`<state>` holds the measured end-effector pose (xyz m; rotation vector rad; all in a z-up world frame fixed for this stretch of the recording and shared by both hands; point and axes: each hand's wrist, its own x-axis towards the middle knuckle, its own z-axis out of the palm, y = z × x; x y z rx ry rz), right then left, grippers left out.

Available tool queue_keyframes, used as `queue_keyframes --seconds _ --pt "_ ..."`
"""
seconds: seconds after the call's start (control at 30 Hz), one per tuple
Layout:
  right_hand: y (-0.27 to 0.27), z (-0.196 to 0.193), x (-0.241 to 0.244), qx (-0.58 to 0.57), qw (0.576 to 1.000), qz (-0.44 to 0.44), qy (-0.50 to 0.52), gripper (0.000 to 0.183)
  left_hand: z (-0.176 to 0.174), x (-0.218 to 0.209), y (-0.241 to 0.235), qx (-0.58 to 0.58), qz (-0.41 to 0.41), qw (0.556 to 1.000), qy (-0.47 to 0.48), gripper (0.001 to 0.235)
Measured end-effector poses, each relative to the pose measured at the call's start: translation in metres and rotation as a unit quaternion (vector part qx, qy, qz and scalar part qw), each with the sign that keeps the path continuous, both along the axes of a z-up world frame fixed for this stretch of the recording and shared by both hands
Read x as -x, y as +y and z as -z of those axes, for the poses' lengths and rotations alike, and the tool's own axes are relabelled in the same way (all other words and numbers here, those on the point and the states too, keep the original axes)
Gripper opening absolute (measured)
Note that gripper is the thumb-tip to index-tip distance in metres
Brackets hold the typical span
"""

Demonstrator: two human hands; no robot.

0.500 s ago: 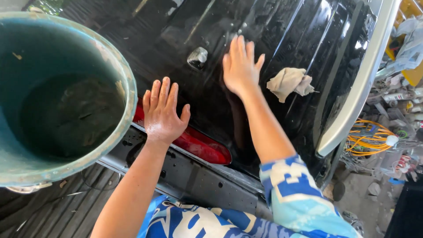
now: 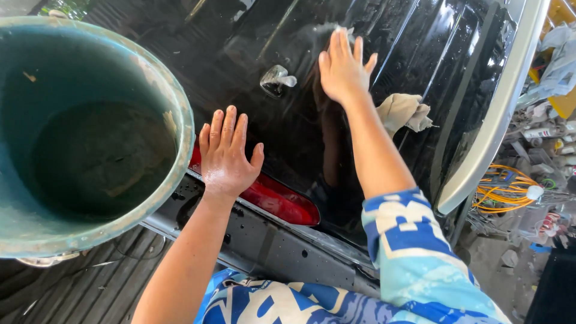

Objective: The person scrubs the rear bumper and tail light area of a black pickup truck using a sanding block and water from a bucket. They then wipe the surface with a cloth to remove residue and dry the area.

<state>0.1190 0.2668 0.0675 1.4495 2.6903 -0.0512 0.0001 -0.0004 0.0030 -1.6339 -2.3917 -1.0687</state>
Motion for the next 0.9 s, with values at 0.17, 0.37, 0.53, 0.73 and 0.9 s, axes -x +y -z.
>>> queue_keyframes --seconds 0.17,0.37,0.53,0.73,0.9 --pt "-0.076 0.002 -0.002 -0.014 0.999 -0.024 0.042 0.063 -0.001 0.003 0.005 -0.021 0.003 1.0 -0.011 0.06" --pt "-0.107 0.002 -0.028 0.024 0.998 -0.058 -0.009 0.069 0.005 0.001 0.003 -0.009 0.004 1.0 -0.008 0.06" --pt "-0.034 0.005 -0.016 -0.006 0.999 0.038 0.016 0.068 0.008 0.002 0.002 -0.005 0.014 1.0 -0.001 0.061" --pt "-0.158 0.018 -0.028 -0.02 0.998 -0.054 0.016 0.076 0.008 0.001 0.003 0.006 0.009 1.0 -0.001 0.061" --pt "-0.075 0.014 -0.028 -0.026 0.998 0.007 0.053 0.072 0.007 0.001 0.001 0.023 0.015 1.0 -0.01 0.06"
